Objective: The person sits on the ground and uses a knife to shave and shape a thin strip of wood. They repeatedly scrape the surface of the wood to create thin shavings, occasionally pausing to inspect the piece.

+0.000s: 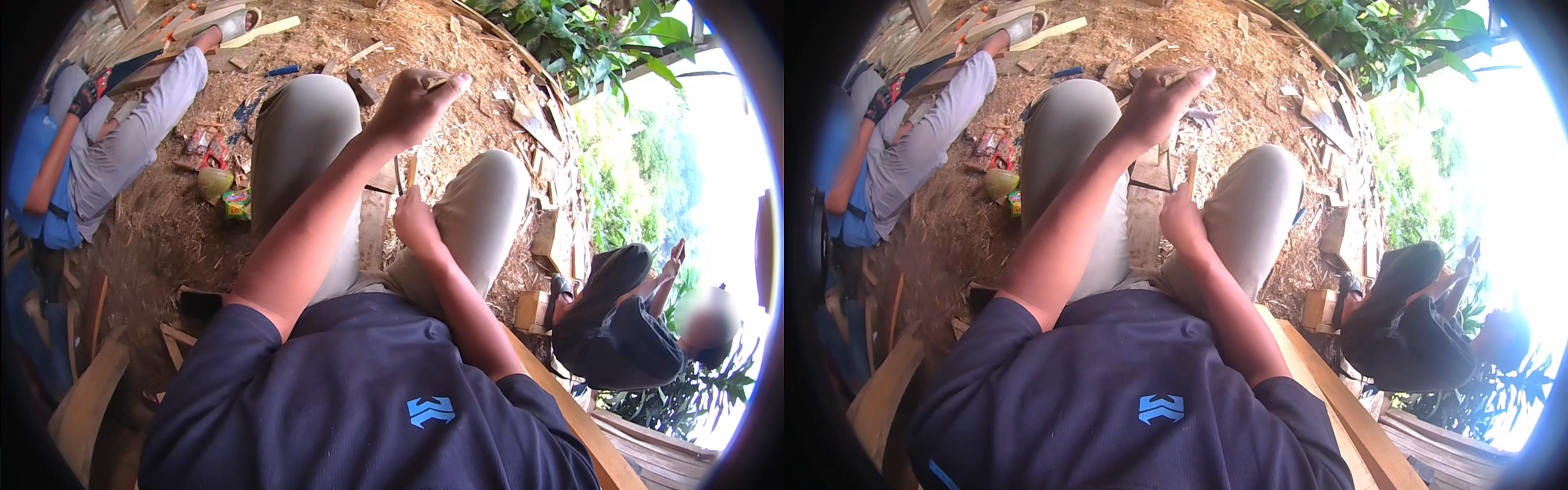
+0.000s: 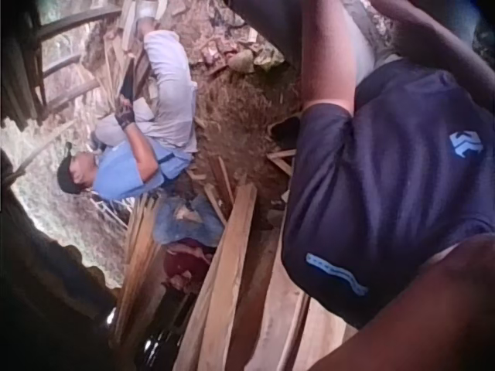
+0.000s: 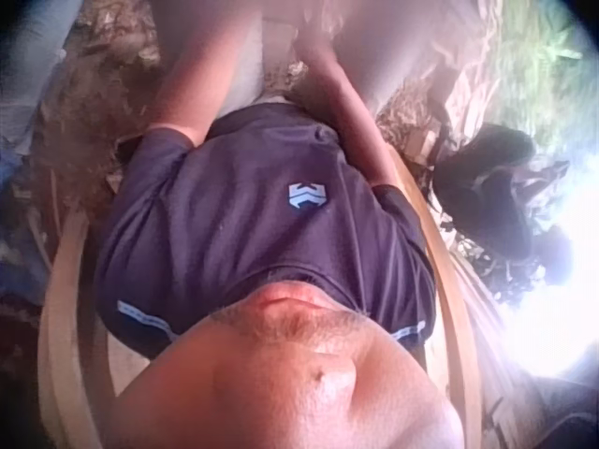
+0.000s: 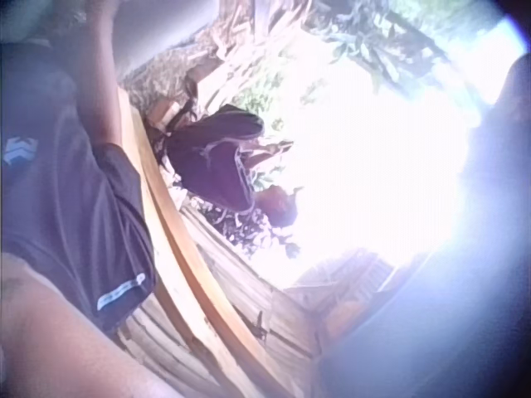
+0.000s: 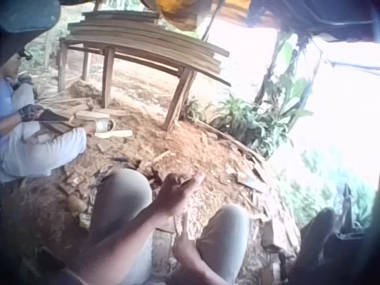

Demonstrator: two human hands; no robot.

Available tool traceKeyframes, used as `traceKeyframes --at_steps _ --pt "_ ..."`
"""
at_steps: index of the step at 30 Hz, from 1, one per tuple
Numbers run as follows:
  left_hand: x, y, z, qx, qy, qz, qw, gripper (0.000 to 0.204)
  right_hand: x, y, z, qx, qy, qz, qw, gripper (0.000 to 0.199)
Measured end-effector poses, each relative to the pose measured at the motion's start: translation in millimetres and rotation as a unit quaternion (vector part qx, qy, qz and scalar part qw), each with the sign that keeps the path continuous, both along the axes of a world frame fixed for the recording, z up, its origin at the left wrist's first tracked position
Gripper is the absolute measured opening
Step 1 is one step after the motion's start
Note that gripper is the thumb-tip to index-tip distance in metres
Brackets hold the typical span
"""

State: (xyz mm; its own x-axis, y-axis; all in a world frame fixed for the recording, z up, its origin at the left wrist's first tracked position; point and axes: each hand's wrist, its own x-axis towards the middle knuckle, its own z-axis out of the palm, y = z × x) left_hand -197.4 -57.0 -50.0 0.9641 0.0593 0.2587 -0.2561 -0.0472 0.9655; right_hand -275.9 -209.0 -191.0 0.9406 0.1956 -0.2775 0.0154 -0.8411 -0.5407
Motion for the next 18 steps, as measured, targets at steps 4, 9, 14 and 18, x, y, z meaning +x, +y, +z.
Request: traceKeyframes --at_steps 4,9,14,18 --pt "-7 9 8 -0.004 0.016 0.0 1.0 0.039 7 -11 -15 0.044 -0.013 -0.038 0.998 0.031" --pt "-10 9 7 -0.051 -0.017 -0.012 0.998 0.047 23 -19 -2 0.294 0.329 -0.167 0.882 0.025" --pt "-22 18 8 -0.079 -0.005 -0.001 0.997 0.041 23 -20 29 0.428 0.218 -0.296 0.826 0.019" --pt "-17 42 -8 -0.068 -0.009 0.036 0.997 0.042 19 -7 38 0.276 -0.133 -0.181 0.935 0.026"
